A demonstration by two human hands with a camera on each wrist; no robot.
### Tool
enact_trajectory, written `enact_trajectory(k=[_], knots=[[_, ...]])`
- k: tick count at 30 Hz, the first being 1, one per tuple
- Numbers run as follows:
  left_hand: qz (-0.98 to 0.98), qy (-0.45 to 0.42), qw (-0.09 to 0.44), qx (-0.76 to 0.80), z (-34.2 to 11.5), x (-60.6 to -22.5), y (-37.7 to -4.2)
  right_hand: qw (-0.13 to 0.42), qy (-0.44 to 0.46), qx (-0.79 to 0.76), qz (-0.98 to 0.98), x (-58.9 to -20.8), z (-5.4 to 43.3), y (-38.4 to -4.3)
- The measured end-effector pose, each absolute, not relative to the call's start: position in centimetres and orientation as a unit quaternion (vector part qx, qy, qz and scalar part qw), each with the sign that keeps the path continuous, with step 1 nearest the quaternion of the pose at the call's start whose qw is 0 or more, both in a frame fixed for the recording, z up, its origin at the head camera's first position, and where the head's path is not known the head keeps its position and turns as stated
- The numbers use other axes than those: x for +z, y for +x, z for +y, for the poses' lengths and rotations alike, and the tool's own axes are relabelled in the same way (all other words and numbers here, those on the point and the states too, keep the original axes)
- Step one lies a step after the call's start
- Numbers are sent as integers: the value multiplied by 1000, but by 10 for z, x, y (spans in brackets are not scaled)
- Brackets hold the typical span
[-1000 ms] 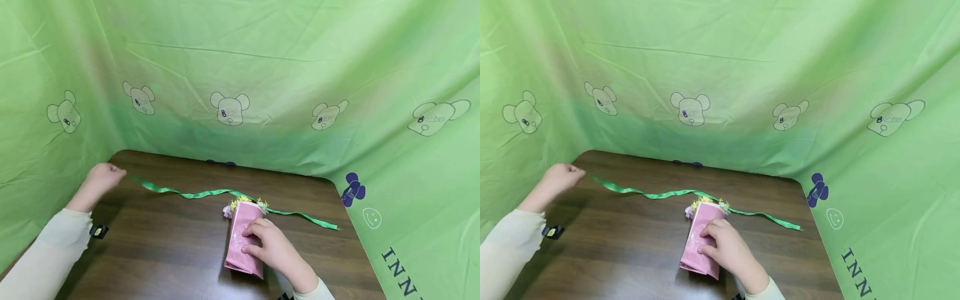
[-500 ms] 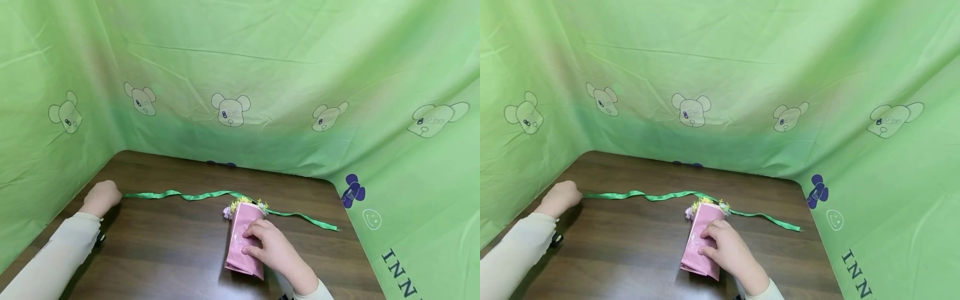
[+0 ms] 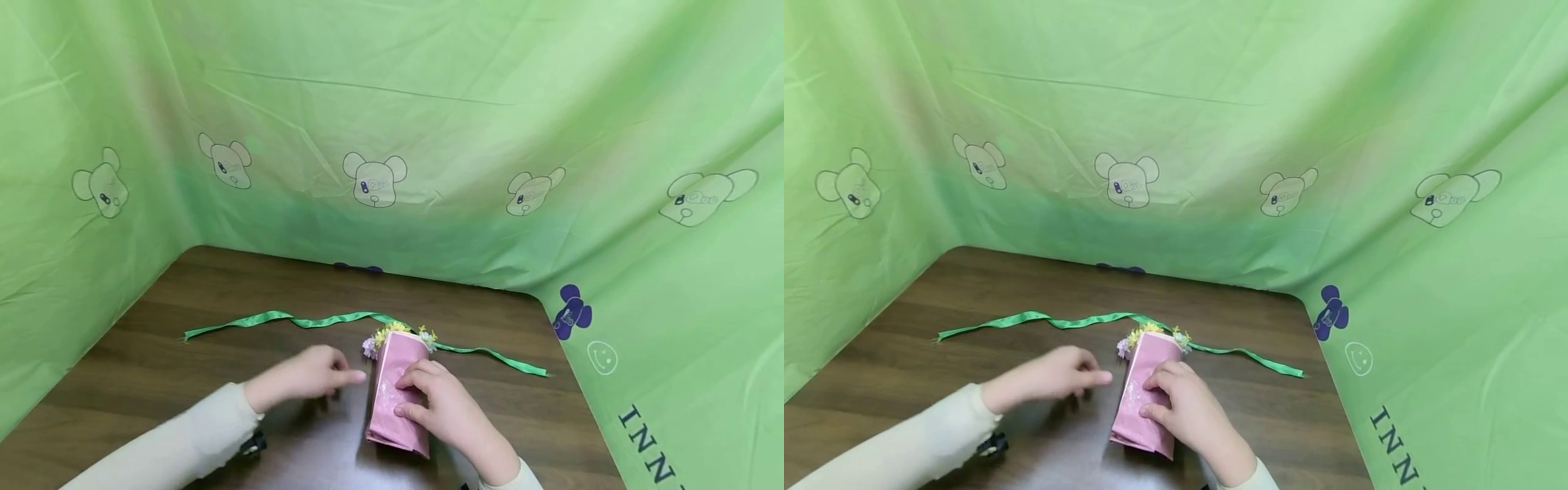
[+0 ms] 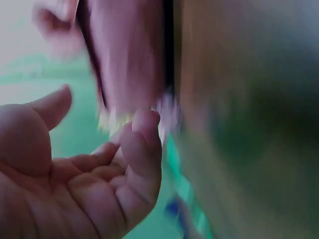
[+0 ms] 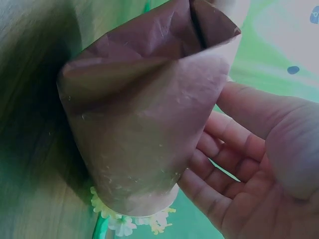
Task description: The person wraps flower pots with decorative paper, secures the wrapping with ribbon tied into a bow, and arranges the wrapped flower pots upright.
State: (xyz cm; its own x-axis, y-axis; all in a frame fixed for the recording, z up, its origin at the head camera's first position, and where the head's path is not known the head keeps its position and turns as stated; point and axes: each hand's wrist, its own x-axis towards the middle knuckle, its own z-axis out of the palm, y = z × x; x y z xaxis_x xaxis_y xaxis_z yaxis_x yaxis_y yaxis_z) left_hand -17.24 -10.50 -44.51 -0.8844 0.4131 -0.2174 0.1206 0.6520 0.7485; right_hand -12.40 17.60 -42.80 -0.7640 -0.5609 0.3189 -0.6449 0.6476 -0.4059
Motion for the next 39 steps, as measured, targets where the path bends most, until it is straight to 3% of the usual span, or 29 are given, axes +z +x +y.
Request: enact_trajectory(k=[3,9,17,25,39], knots=[[856,157,239,431,-78,-457,-166,84,335,256,-903,-428,179,-125],[821,143,262,487,-55,-474,-164,94,319,287,-898,-430,187,-122],[781,96,293,544,-39,-476,-161,99,157,326,-927,-436,185,-116],[751,71,317,574,-34,-474,-162,7,34,362,-932,-436,192,-119],[724,57,321,608,-29,-473,-159,-100,-6,454,-885,-442,202,-125]])
